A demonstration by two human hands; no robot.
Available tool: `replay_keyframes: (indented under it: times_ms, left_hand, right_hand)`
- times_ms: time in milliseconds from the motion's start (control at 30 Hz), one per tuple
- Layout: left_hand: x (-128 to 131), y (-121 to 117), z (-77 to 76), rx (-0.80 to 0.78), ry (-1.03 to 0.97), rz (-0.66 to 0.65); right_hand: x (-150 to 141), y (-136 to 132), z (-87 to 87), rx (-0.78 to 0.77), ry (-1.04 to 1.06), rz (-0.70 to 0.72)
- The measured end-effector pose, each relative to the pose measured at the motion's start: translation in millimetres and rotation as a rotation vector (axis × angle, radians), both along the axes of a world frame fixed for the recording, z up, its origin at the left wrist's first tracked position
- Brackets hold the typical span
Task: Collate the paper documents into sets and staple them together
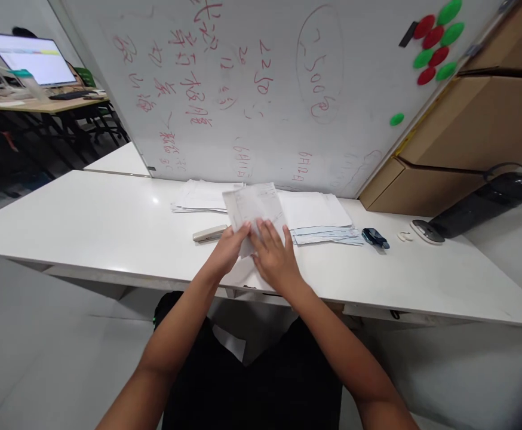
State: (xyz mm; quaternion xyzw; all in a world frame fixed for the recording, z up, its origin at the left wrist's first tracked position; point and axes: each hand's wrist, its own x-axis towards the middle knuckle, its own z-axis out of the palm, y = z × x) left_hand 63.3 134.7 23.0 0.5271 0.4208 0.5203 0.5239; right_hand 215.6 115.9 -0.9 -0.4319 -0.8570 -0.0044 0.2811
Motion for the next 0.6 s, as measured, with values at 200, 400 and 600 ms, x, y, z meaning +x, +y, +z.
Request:
replay_keyframes:
  times_ms: [200,400,600]
  left_hand:
    - [-49,-55,-22.4,-0.162,-0.057,-0.092]
    - [-50,-42,-32.5,-0.126,-0.034,0.070]
    - [-57,-47,-28.8,-0.075,0.009,0.053]
  right_hand:
    - [25,-44,-24.0,-0.152,0.452,-0.190]
    - [49,-1,-20.8,-0.599,1.080,-0.004]
    - [57,2,-19.6,-0.502,1.279,-0.152]
